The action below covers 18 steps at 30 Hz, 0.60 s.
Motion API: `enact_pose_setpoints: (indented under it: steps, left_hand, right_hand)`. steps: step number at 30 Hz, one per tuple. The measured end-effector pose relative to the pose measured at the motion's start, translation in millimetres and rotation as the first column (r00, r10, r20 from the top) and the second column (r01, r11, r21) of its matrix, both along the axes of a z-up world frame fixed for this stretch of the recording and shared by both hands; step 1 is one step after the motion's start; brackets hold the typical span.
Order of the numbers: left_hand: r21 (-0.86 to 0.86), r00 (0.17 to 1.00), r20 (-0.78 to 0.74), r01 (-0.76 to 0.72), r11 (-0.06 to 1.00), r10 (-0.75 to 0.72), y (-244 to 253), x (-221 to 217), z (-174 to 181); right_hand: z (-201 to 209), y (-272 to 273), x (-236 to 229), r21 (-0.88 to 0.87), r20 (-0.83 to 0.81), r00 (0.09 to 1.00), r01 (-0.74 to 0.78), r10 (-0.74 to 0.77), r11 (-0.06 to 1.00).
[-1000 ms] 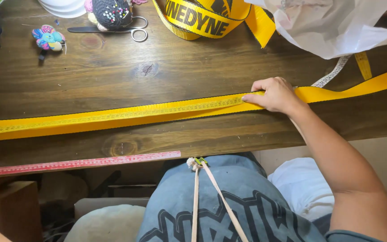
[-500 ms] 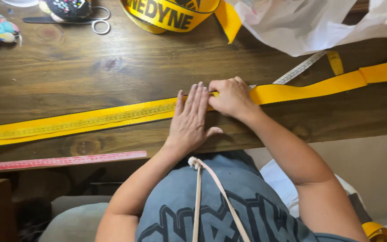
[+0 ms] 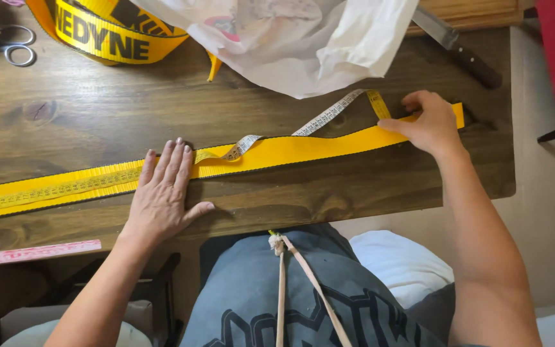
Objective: Measuring and folding yellow webbing straps to attach metal rings at a workbench
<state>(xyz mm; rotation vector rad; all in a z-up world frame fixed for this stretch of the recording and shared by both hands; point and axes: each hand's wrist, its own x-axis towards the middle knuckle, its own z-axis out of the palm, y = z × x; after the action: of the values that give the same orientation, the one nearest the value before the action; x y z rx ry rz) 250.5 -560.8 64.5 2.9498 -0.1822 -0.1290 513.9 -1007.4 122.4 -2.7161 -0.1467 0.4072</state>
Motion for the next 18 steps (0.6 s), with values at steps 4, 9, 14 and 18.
enact_pose_setpoints:
  steps: [4,9,14,18]
  left_hand:
    - [0.022,1.000,-0.015,-0.020,1.000,0.020,-2,2,1]
    - [0.002,1.000,-0.004,-0.023,1.000,0.023,-3,-1,2]
    - [-0.001,0.985,0.165,0.058,0.998,-0.057,2,-4,3]
    - [0.002,0.982,0.176,0.074,0.997,-0.074,10,-9,2]
  right_hand:
    - [-42,6,19,0.056,0.034,0.999,-0.041,0.039,0.998]
    - [-69,-39,39,-0.187,0.727,0.601,-0.291,0.331,0.938]
    - [-10,-62,7,-0.121,0.916,0.334,-0.303,0.224,0.945]
    - [-50,-84,-7,-0.142,0.850,0.430,-0.373,0.306,0.917]
